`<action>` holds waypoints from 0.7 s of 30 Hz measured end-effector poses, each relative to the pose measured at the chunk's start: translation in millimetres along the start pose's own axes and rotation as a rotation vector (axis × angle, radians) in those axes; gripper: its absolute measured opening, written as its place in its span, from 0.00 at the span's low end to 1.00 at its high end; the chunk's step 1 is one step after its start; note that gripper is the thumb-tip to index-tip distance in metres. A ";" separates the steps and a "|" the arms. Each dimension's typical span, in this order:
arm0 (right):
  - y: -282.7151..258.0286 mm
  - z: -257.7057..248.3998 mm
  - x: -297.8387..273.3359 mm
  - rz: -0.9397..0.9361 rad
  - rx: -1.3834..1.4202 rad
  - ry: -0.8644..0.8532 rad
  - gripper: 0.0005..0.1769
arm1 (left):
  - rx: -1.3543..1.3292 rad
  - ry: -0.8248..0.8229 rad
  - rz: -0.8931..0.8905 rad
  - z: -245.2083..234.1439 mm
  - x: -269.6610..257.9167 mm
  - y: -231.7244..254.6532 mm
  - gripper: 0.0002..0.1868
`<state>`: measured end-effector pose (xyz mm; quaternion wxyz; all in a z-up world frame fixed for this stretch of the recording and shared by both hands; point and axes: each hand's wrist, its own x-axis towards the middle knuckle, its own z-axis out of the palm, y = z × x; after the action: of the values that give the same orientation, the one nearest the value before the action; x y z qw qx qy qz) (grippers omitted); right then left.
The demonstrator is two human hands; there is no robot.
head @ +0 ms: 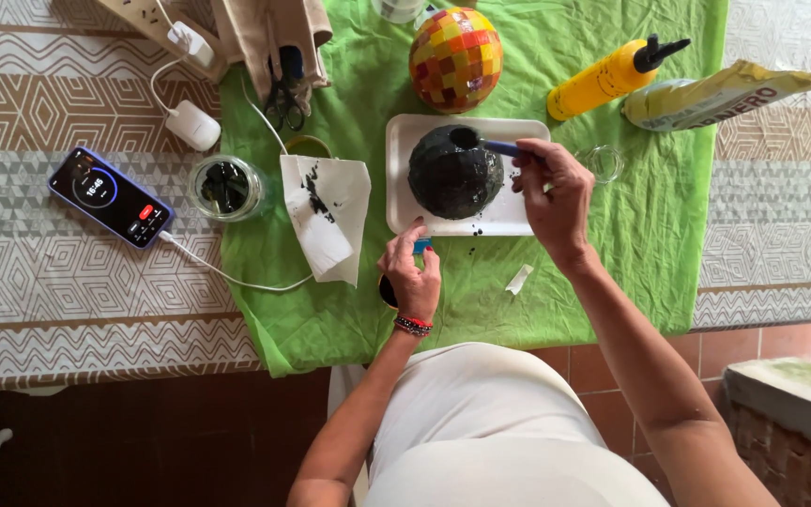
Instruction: Painting a decorative sphere using a paintbrush and wiping it with a cloth.
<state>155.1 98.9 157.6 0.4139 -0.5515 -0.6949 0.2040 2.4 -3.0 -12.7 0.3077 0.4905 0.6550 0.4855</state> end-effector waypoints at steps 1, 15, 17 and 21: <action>2.2 4.0 -1.9 0.002 0.000 0.003 0.11 | 0.000 -0.003 0.002 0.2 0.1 0.0 0.20; 7.8 -5.6 -6.6 0.102 -0.002 0.013 0.09 | 0.003 -0.008 0.016 -1.7 1.0 0.4 0.20; 5.9 -10.2 -5.5 0.122 0.002 0.026 0.09 | 0.000 -0.014 0.018 -3.1 1.4 3.9 0.20; 11.8 -17.8 -10.5 0.210 0.041 0.076 0.07 | 0.010 -0.018 0.023 0.5 -2.2 -1.1 0.21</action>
<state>176.9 89.6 155.5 0.4274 -0.6199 -0.6130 0.2394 3.2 -4.9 -14.0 0.3055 0.5037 0.6491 0.4813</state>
